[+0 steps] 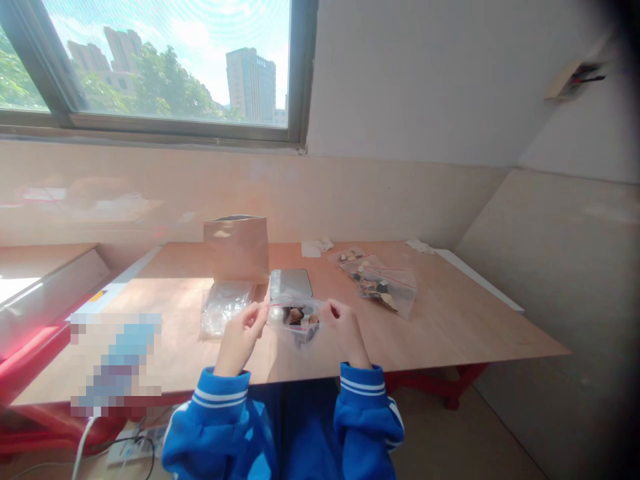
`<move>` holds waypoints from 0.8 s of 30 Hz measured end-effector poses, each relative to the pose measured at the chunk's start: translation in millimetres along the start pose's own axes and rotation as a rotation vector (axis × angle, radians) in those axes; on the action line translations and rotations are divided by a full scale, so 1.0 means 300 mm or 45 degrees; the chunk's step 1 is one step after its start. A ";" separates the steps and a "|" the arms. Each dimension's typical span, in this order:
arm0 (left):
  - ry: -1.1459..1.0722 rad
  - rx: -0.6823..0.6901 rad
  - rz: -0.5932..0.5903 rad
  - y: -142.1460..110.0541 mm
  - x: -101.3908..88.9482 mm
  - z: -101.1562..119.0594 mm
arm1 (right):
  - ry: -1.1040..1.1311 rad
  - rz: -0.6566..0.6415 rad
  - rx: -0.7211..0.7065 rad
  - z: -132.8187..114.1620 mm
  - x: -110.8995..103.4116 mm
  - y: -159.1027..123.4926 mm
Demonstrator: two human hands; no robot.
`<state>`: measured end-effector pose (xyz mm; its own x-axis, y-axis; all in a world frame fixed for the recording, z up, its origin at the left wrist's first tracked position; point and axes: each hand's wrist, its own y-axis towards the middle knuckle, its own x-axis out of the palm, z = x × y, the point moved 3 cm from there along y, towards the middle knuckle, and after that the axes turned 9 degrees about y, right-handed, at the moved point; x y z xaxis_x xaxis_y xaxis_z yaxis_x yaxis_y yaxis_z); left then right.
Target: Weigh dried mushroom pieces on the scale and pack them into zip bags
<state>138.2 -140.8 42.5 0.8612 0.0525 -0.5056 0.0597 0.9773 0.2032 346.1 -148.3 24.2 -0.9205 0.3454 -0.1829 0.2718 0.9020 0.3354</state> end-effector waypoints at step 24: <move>-0.343 -0.025 -0.068 0.088 0.126 -0.020 | 0.565 0.202 0.206 0.062 0.111 -0.077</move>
<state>169.2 -111.7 23.7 0.9605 -0.0528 -0.2732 0.1007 0.9812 0.1645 314.3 -152.7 -7.0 -0.8854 0.3700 0.2815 0.4261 0.8879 0.1733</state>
